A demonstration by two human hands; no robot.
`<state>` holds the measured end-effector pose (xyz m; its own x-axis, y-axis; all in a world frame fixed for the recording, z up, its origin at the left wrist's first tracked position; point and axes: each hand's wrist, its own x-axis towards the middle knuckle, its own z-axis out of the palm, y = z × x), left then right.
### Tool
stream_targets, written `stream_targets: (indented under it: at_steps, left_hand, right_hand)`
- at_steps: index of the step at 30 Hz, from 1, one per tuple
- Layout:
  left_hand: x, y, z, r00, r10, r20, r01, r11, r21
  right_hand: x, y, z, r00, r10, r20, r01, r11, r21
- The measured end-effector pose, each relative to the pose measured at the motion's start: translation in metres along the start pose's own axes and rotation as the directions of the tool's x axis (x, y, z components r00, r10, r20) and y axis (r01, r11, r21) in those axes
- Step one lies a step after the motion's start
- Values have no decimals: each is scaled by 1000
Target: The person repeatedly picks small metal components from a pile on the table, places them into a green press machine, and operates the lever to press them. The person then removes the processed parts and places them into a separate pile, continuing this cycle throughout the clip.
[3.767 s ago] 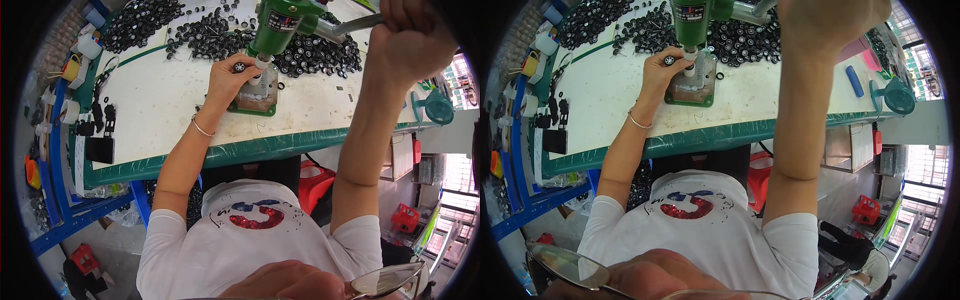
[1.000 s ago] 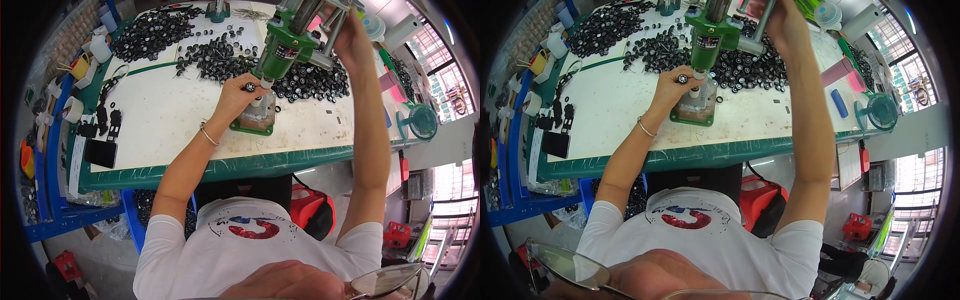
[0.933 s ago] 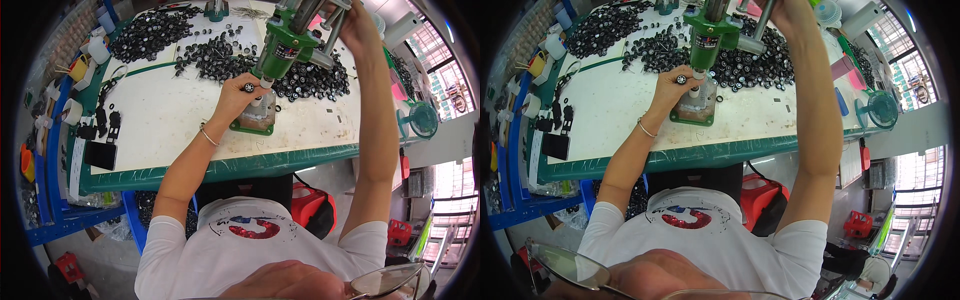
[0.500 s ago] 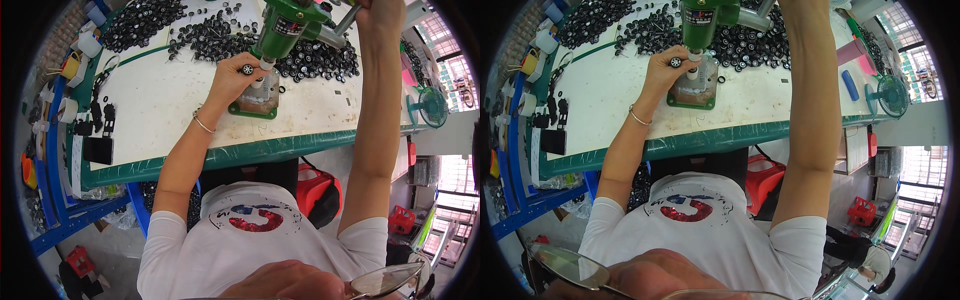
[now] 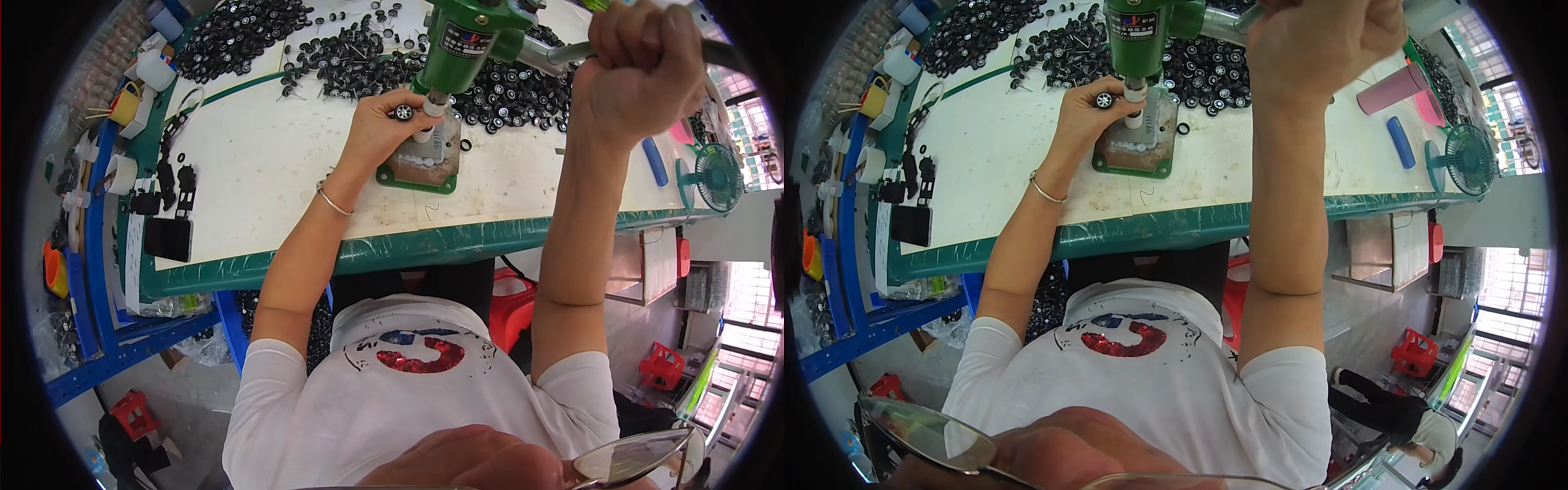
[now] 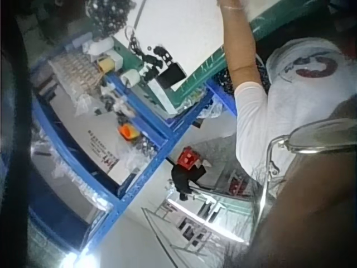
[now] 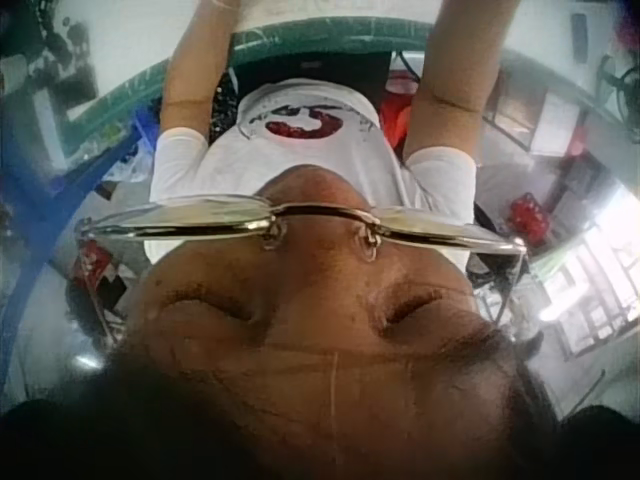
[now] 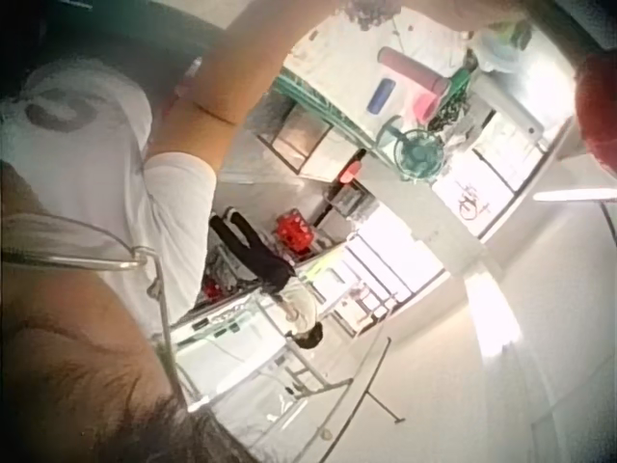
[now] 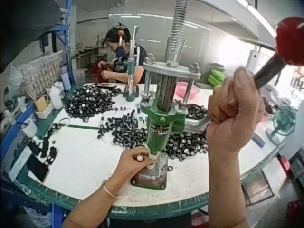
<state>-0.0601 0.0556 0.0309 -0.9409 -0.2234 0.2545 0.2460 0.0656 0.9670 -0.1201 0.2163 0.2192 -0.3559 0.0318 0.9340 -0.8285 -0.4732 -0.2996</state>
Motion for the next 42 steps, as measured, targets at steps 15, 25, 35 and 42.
stream_targets:
  at_steps: [15,25,35,42]
  left_hand:
    - [-15,-3,-70,955,-293,43,277,829,-486]
    - [-69,3,-113,924,-381,28,360,893,271]
    - [-59,15,-73,964,-260,55,143,679,720]
    - [-41,8,-68,911,-380,-159,401,905,138]
  right_hand:
    - [73,160,-111,524,729,441,-828,314,465]
    - [-69,51,-95,569,818,-83,-745,470,-473]
    - [-181,59,-127,558,810,182,-171,327,-930]
    - [-184,54,-120,587,737,335,180,285,-941]
